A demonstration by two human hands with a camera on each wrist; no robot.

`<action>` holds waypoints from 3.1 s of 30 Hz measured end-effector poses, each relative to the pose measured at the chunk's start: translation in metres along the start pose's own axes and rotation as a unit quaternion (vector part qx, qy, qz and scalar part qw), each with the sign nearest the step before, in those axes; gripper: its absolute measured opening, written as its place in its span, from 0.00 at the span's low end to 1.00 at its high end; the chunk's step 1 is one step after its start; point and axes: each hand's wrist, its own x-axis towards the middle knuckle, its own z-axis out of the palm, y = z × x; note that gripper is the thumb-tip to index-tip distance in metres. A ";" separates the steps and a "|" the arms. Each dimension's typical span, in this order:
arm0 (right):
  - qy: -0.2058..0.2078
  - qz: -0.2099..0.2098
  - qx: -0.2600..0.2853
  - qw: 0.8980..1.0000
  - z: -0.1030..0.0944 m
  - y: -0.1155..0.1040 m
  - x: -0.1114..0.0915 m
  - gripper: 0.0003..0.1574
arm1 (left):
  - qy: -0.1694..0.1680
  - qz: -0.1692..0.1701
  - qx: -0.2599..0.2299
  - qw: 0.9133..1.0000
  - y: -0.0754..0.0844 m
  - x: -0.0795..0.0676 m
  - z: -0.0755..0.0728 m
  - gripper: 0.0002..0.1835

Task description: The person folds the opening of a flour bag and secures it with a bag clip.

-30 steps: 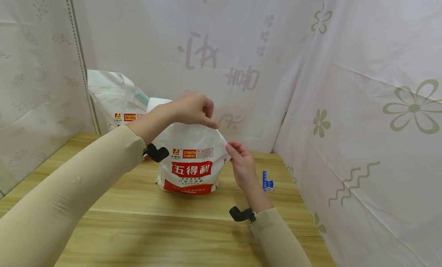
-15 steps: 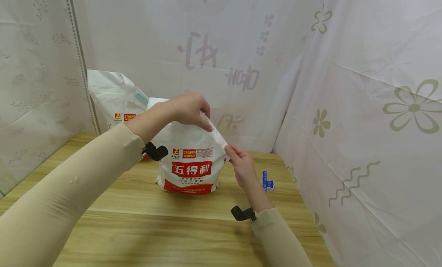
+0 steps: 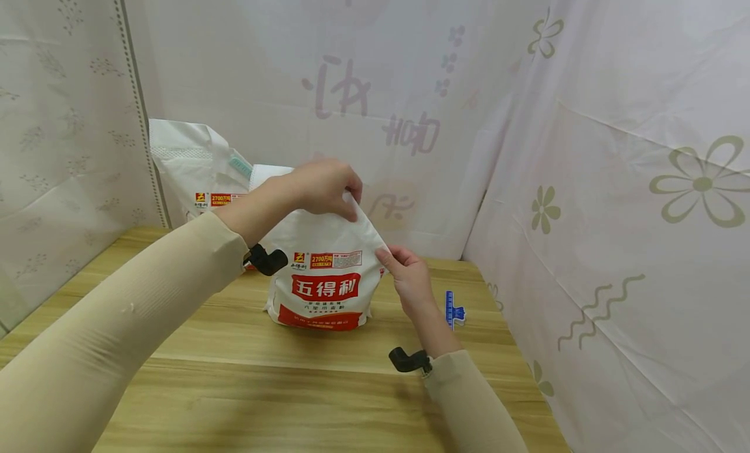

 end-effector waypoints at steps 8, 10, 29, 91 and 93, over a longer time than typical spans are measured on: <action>0.014 0.000 -0.036 0.999 0.001 -0.001 -0.001 0.19 | 0.000 0.043 0.094 0.995 0.009 -0.003 0.005 0.01; 0.011 -0.002 -0.041 0.999 0.002 -0.002 -0.001 0.23 | -0.014 0.046 0.115 0.992 0.012 -0.003 0.006 0.03; -0.045 -0.038 -0.060 0.996 0.004 -0.014 -0.003 0.28 | -0.028 0.038 0.100 0.994 0.015 0.003 0.009 0.05; 0.070 -0.390 -0.241 0.886 0.030 -0.019 -0.003 0.05 | -0.059 0.079 0.186 0.978 0.016 0.002 0.022 0.05; 0.069 -0.389 -0.239 0.887 0.030 -0.019 -0.004 0.05 | -0.054 0.078 0.190 0.977 0.016 0.002 0.023 0.05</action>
